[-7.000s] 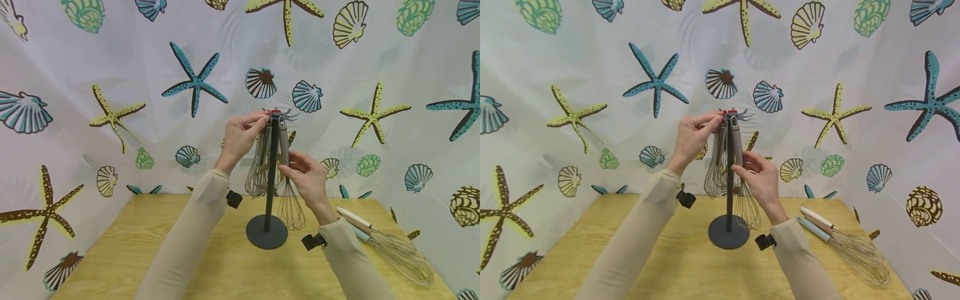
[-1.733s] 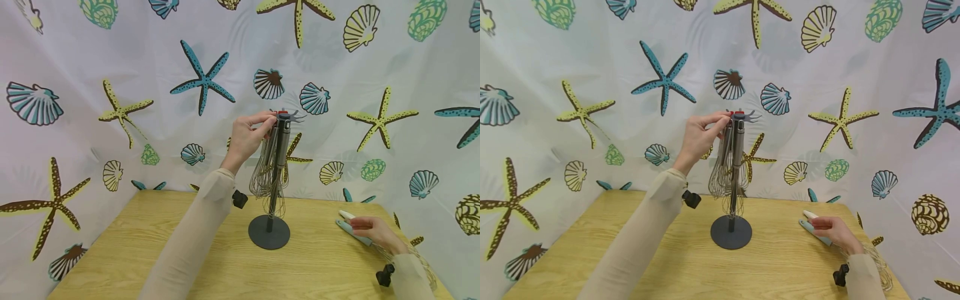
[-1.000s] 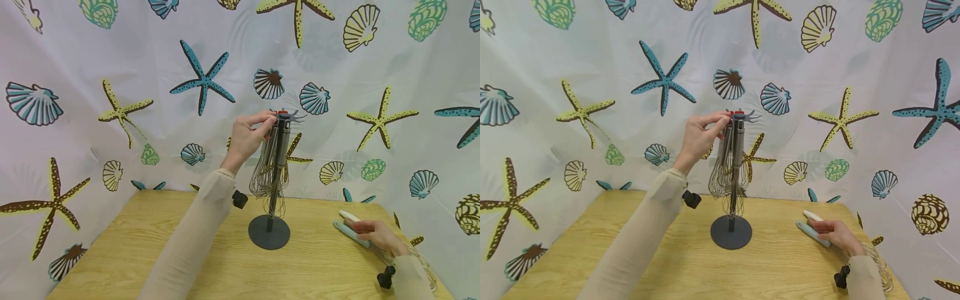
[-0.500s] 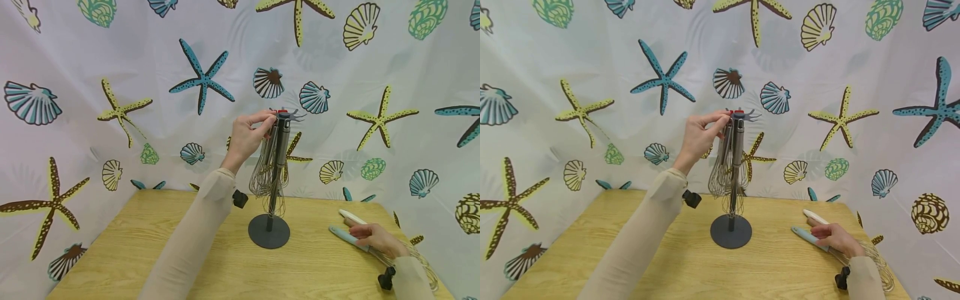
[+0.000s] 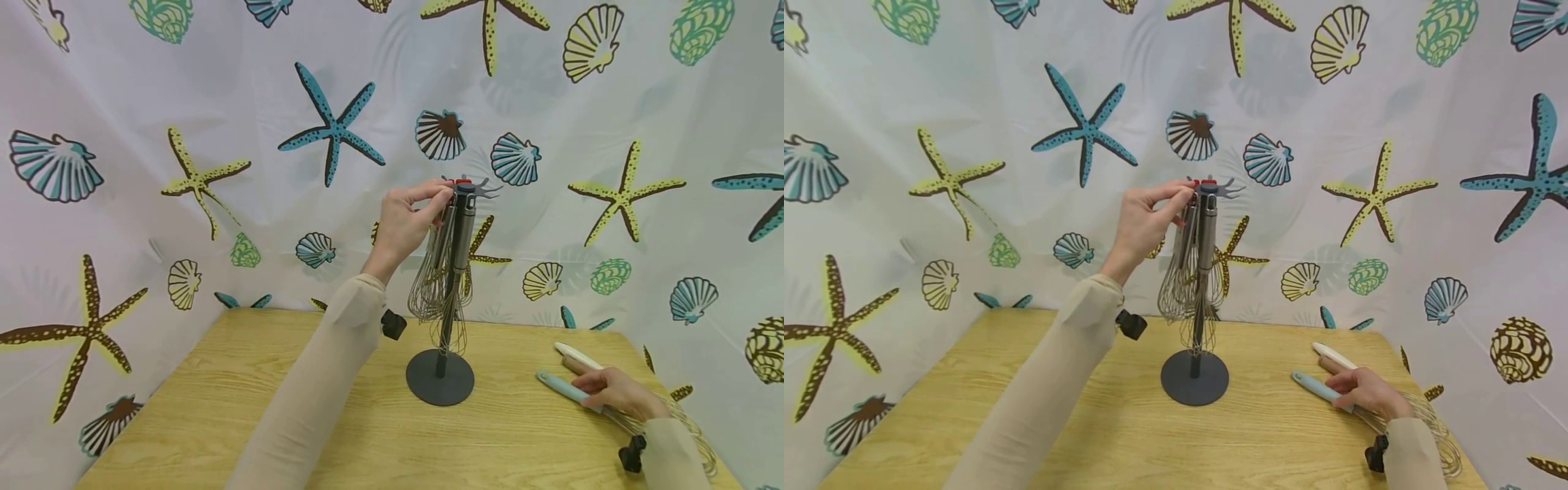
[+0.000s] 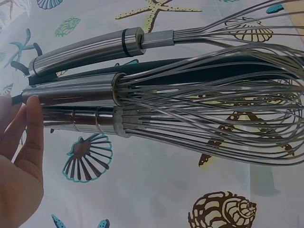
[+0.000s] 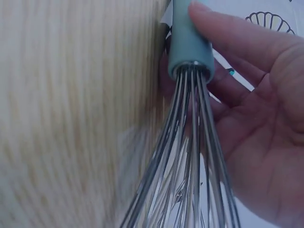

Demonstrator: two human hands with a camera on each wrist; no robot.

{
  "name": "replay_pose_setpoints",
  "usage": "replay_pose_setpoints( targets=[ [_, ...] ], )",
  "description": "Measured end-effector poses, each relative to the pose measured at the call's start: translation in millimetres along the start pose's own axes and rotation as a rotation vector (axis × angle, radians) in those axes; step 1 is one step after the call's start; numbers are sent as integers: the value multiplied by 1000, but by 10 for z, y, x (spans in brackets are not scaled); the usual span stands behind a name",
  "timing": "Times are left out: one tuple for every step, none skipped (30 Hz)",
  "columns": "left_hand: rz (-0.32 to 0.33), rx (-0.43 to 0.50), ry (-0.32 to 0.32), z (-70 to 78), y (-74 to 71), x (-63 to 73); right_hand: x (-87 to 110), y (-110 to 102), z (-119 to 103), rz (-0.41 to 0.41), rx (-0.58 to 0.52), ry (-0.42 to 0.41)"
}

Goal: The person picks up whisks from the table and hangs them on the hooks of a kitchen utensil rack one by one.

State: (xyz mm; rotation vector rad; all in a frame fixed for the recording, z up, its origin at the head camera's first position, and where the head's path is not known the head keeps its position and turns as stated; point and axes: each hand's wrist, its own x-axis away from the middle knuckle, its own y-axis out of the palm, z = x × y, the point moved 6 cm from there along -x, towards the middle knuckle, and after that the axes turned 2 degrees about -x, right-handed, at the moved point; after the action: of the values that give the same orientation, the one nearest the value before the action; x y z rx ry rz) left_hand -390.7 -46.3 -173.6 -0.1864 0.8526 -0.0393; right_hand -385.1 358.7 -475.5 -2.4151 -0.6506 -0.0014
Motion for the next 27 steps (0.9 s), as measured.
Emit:
replay_pose_setpoints(
  targets=[
    [0,2,-1,-2,2,-1,-4,-3,0,-1,5,-2],
    [0,4,-1,-3,5,-2,-6,-5,-6,-1,18,-8],
    [1,5,2,-3,8,-4,-8,-3,-8,4,22,-4],
    [0,6,0,-5,13,-5,-8,0,-13,6,31,-4],
    [-2,7,0,-5,19,-5,-5,7,-28,9,41,-6],
    [-4,8,1,-4,26,-6,-3,10,-32,29,48,13],
    [-5,9,-1,-3,31,-7,1,13,-40,35,60,19],
    [-7,9,-1,-4,36,-8,4,15,-53,41,73,21],
    [-8,9,-2,-5,40,-7,6,18,-62,44,83,26],
    [-9,9,-4,-5,43,-7,7,18,-72,52,92,33],
    [-9,9,-4,-4,44,-6,8,19,-87,56,97,33],
    [-8,8,-8,-8,42,-7,6,17,-99,63,95,37],
    [-6,6,-11,-10,38,-7,5,15,-115,69,84,44],
    [-3,3,-13,-16,34,-7,3,14,-132,80,67,54],
    [-2,2,-19,-18,31,-5,1,12,-151,90,47,66],
    [-1,0,-26,-15,28,-3,-1,8,-177,102,29,76],
    [-1,-2,-32,-8,24,2,-1,5,-210,108,17,78],
    [0,-2,-38,6,20,9,-3,5,-240,113,-5,83],
    [-1,-2,-42,41,15,23,-3,7,-269,118,-28,91],
    [-2,-2,-45,80,10,37,-6,8,-298,120,-43,91],
    [-4,-1,-47,121,6,50,-10,9,-325,120,-58,87],
    [-5,0,-46,162,2,61,-15,12,-349,119,-71,82],
    [-5,0,-46,191,-2,69,-22,12,-370,121,-86,78],
    [-5,0,-48,226,-7,77,-35,12,-385,123,-100,74],
    [-4,-2,-49,253,-13,83,-49,8,-399,132,-110,73],
    [-4,-4,-50,267,-16,85,-65,2,-414,142,-116,71],
    [-2,-7,-51,267,-17,83,-83,-2,-435,151,-123,60]
  ],
)
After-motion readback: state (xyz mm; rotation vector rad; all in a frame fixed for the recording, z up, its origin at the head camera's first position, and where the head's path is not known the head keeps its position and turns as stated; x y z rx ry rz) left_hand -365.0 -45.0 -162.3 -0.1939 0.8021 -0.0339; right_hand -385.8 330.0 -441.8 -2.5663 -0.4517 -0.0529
